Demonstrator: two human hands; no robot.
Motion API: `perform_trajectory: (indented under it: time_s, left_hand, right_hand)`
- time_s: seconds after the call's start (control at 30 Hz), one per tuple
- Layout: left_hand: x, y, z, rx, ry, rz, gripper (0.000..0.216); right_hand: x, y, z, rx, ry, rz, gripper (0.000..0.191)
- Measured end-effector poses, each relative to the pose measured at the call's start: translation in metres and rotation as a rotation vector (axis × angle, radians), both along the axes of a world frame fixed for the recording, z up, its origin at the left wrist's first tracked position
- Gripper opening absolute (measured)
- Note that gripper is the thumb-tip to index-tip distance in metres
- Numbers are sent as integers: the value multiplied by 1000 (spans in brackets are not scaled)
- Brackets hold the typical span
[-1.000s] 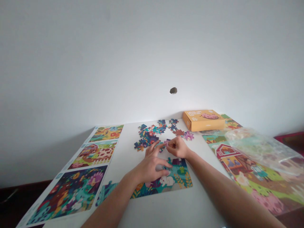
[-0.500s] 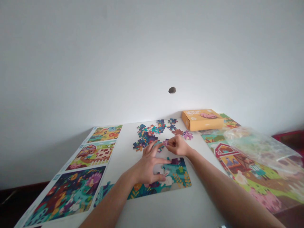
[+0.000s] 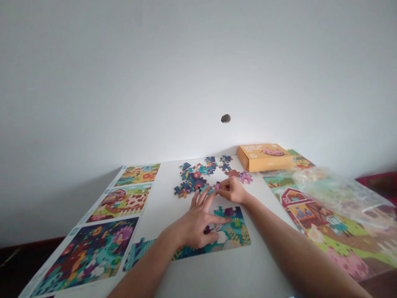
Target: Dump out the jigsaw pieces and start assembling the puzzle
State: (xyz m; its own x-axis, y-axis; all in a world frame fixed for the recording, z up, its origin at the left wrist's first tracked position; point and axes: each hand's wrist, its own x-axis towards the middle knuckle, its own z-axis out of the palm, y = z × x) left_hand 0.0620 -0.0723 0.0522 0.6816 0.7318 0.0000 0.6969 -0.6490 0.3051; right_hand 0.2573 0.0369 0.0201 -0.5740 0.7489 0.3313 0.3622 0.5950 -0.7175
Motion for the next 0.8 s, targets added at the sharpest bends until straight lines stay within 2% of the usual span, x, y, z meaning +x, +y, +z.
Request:
perform_trajectory:
  time_s: [0.13,0.27,0.43,0.67,0.73,0.8]
  left_hand:
    - [-3,4,-6,13,-30,49,54]
    - [-7,7,-13,59,-49,98,62]
    - [-6,7,-14,73,-67,76,73]
    - [-2,7,-12,34,-105,12,40]
    - [-2,7,-13,26,-110,24,41]
    - [-3,8,-13,13,-102,53,52]
  right_hand:
    - [0,0,-1,3,17,-3,36]
    - [0,0,-1,-20,41,1,36]
    - [-1,-1,0,-28,45,-2,35]
    - [-2,-2,-2,4,77,-7,33]
    - [-2,-2,-1,15,88,-16,34]
    - [-2,-2,0,20,87,-25,36]
